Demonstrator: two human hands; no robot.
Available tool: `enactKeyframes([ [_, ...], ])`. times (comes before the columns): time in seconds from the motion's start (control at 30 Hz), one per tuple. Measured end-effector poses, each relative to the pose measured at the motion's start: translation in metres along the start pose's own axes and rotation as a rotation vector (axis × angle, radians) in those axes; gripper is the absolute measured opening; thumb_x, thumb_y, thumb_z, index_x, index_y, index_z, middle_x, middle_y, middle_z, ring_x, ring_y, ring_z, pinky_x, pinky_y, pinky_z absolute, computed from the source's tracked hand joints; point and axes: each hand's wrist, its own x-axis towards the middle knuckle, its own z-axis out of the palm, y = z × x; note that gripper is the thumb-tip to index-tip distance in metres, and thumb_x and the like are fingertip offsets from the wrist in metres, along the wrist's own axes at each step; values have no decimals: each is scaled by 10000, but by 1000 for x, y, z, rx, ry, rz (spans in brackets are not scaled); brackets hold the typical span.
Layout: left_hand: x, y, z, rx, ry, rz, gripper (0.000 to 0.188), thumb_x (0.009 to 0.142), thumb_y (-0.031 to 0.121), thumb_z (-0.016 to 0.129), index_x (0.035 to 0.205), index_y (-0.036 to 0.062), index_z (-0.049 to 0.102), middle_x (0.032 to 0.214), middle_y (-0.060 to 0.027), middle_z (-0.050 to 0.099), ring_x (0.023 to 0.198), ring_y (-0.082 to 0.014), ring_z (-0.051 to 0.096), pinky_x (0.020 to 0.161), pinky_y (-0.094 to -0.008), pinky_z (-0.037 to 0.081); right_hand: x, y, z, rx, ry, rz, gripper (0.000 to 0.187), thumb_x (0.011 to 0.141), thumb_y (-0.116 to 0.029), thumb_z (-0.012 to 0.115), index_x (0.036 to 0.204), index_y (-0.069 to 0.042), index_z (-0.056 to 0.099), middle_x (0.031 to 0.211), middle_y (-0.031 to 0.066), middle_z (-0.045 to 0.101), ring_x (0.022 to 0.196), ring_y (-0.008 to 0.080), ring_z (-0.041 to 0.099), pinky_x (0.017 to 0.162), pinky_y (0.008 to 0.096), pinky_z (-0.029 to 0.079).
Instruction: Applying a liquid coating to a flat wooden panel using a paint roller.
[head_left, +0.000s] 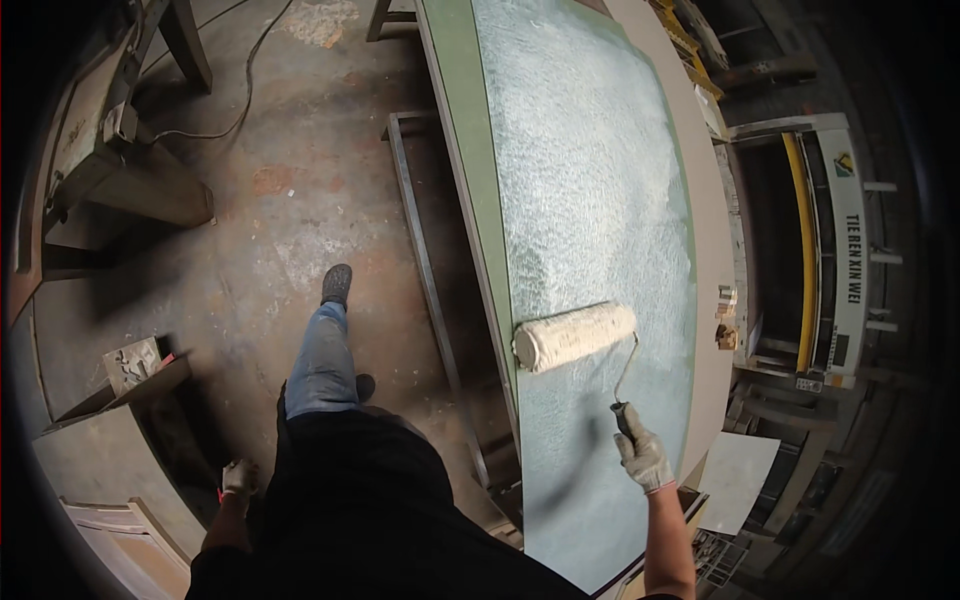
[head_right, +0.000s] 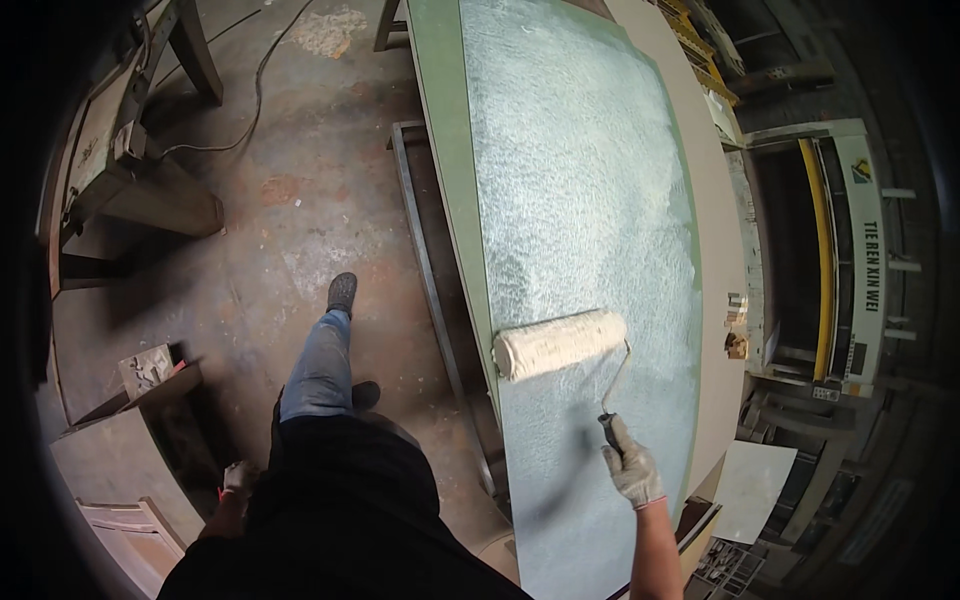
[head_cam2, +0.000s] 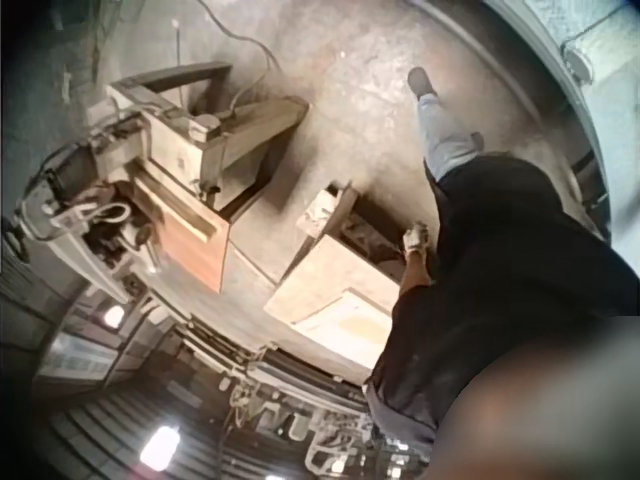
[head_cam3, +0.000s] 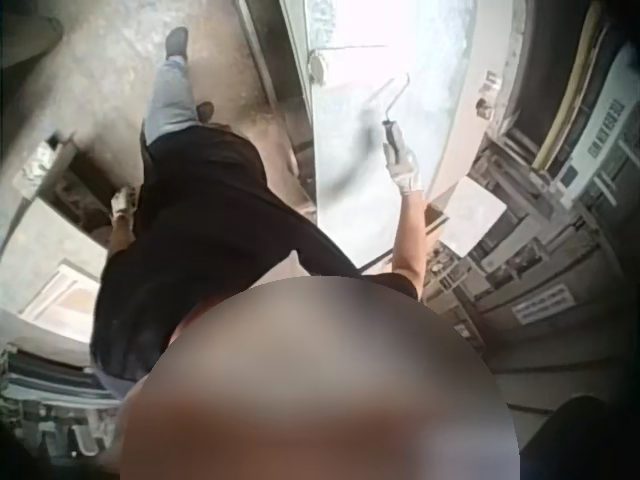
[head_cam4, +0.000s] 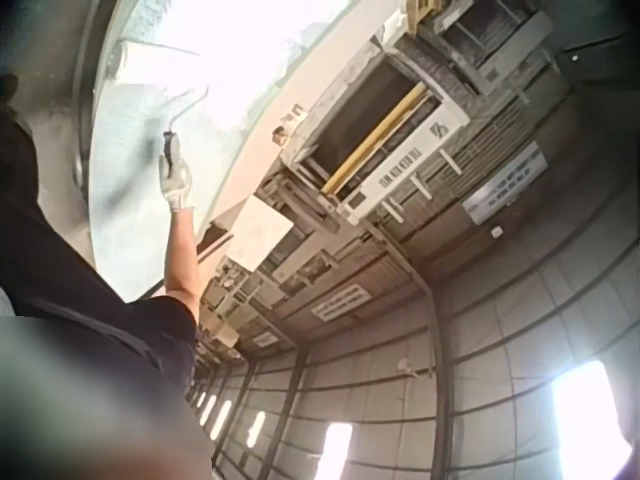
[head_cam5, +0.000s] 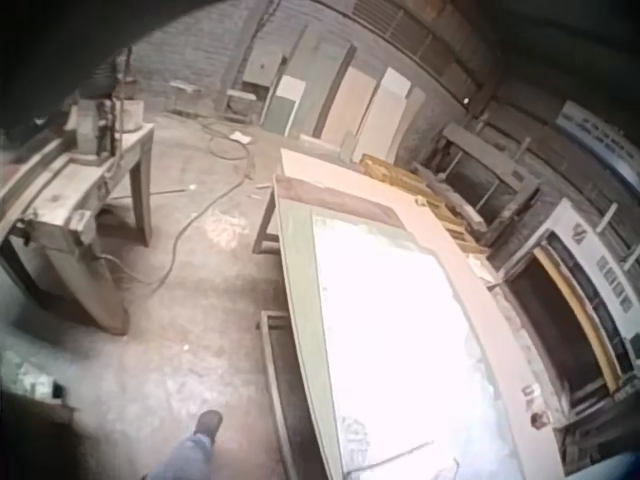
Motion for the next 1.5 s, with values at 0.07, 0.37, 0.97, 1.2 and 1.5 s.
enactKeyframes([
  [0.07,4,0,0,-416,-82,-244,384,958,458,497,913,116,664,680,-12,604,510,-201,554,436,-356,412,43,-7,1,-24,26,-23,627,991,-95,616,1579,-110,401,1132,172,736,631,154,642,640,328,559],
  [0.37,91,169,18,-650,-60,-20,145,962,202,637,843,123,664,679,6,611,501,-120,530,459,-262,401,319,-98,-89,-31,100,-21,619,1012,-188,594,1597,-184,391,936,96,693,516,125,559,506,310,512],
  [0.97,58,311,20,-563,327,26,207,952,181,708,777,97,633,689,-21,641,535,-108,533,493,-276,399,619,-261,-175,195,106,16,620,973,-269,520,1578,-250,386,794,132,624,505,219,595,462,384,509],
  [1.2,15,315,39,-398,301,258,241,952,253,698,791,73,688,672,5,620,582,-85,520,545,-264,382,461,-158,-117,110,133,-42,645,993,-276,538,1612,-259,355,737,80,595,501,178,557,503,380,512],
  [1.5,-16,175,91,-203,94,58,206,926,218,696,785,67,702,648,-18,624,519,-114,535,477,-283,389,73,-4,8,-75,203,-208,635,996,-224,558,1585,-80,371,1203,275,696,939,353,754,848,400,579],
])
